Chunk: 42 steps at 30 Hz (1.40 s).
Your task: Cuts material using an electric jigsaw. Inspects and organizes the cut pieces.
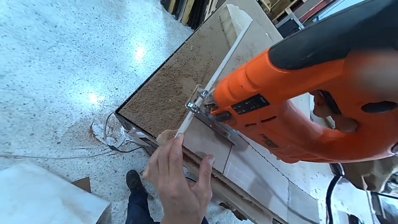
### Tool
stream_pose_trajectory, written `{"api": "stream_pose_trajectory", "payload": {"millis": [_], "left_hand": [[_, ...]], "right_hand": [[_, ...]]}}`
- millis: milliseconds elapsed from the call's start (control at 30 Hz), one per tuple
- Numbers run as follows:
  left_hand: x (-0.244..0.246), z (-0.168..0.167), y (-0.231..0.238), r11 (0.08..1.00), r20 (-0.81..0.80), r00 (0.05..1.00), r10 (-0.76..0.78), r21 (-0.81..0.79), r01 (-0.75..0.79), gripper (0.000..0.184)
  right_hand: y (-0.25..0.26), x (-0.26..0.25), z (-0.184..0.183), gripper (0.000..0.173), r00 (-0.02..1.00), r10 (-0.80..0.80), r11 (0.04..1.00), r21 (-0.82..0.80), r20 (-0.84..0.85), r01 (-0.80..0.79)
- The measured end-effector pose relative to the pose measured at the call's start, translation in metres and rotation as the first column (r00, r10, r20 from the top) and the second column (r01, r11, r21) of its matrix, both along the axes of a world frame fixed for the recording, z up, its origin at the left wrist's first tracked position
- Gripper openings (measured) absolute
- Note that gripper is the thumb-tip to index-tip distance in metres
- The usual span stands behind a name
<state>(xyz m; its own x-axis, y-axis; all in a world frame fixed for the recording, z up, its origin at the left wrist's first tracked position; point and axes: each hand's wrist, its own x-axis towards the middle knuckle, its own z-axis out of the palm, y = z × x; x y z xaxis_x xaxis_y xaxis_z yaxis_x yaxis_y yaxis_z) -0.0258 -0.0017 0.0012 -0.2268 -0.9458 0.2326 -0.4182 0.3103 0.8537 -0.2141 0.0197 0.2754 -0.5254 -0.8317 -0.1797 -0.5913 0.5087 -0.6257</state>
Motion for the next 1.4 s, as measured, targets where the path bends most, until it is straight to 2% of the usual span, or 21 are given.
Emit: {"api": "stream_pose_trajectory", "payload": {"millis": [133, 200, 300, 467, 567, 667, 767, 833, 900, 1000, 1033, 1100, 1200, 1267, 1300, 1400], "left_hand": [[0.005, 0.005, 0.003, 1.0, -0.023, 1.0, 0.009, -0.015, -0.009, 0.066], [0.009, 0.007, 0.006, 0.999, -0.016, 1.0, 0.014, -0.049, -0.014, 0.067], [0.016, 0.014, 0.009, 0.996, 0.002, 1.0, 0.004, -0.09, -0.003, 0.07], [0.014, 0.03, 0.002, 0.999, 0.059, 0.998, -0.006, -0.032, 0.008, 0.07], [0.017, 0.038, -0.002, 0.998, 0.085, 0.995, -0.058, 0.034, 0.055, 0.072], [0.014, 0.04, -0.014, 0.988, 0.079, 0.988, -0.13, 0.096, 0.122, 0.078], [0.014, 0.041, -0.021, 0.973, 0.062, 0.976, -0.209, 0.112, 0.202, 0.084], [0.014, 0.041, -0.022, 0.968, 0.047, 0.97, -0.239, 0.092, 0.234, 0.084], [0.015, 0.041, -0.021, 0.963, 0.038, 0.966, -0.257, 0.093, 0.253, 0.083], [0.02, 0.046, -0.014, 0.955, -0.047, 0.96, -0.276, 0.098, 0.28, 0.089], [0.023, 0.048, -0.011, 0.953, -0.082, 0.957, -0.278, 0.097, 0.286, 0.096], [0.027, 0.051, -0.003, 0.958, -0.128, 0.956, -0.265, 0.079, 0.276, 0.109], [0.025, 0.049, 0.006, 0.975, -0.091, 0.971, -0.223, 0.0, 0.224, 0.115], [0.026, 0.044, 0.014, 0.988, -0.013, 0.989, -0.148, -0.039, 0.147, 0.105], [0.024, 0.041, 0.018, 0.993, 0.018, 0.995, -0.099, -0.069, 0.1, 0.093], [0.008, 0.042, 0.039, 1.0, 0.016, 1.0, 0.022, -0.006, -0.022, 0.071]], "right_hand": [[0.002, 0.001, -0.015, 0.03, 0.999, -0.003, 0.994, -0.11, -0.043, -0.001], [-0.004, 0.008, -0.015, 0.032, 0.996, -0.001, 0.995, -0.095, -0.093, -0.008], [-0.015, 0.024, -0.01, 0.038, 0.979, -0.02, 1.0, -0.019, -0.202, 0.017], [0.006, 0.029, 0.02, 0.039, 0.969, -0.057, 0.997, -0.068, -0.241, 0.042], [0.054, 0.022, 0.055, 0.032, 0.967, -0.15, 0.962, -0.257, -0.205, 0.095], [0.12, 0.019, 0.09, 0.028, 0.939, -0.252, 0.869, -0.482, -0.235, 0.113], [0.223, -0.003, 0.115, 0.032, 0.905, -0.364, 0.748, -0.648, -0.22, 0.144], [0.307, -0.01, 0.118, 0.035, 0.897, -0.426, 0.646, -0.734, -0.118, 0.21], [0.388, -0.008, 0.099, 0.035, 0.865, -0.501, 0.518, -0.791, 0.03, 0.327], [0.486, -0.004, 0.039, 0.043, 0.74, -0.617, 0.286, -0.799, 0.268, 0.528], [0.507, 0.0, 0.019, 0.044, 0.686, -0.657, 0.238, -0.778, 0.312, 0.582], [0.514, 0.01, -0.012, 0.041, 0.52, -0.763, 0.084, -0.739, 0.384, 0.668], [0.535, -0.008, -0.077, 0.042, 0.354, -0.749, -0.148, -0.663, 0.559, 0.734], [0.562, -0.031, -0.131, 0.047, 0.291, -0.647, -0.237, -0.548, 0.705, 0.802], [0.575, -0.042, -0.156, 0.049, 0.276, -0.588, -0.242, -0.491, 0.761, 0.837], [0.612, -0.089, -0.208, 0.051, 0.202, -0.458, -0.343, -0.382, 0.866, 0.858]]}}
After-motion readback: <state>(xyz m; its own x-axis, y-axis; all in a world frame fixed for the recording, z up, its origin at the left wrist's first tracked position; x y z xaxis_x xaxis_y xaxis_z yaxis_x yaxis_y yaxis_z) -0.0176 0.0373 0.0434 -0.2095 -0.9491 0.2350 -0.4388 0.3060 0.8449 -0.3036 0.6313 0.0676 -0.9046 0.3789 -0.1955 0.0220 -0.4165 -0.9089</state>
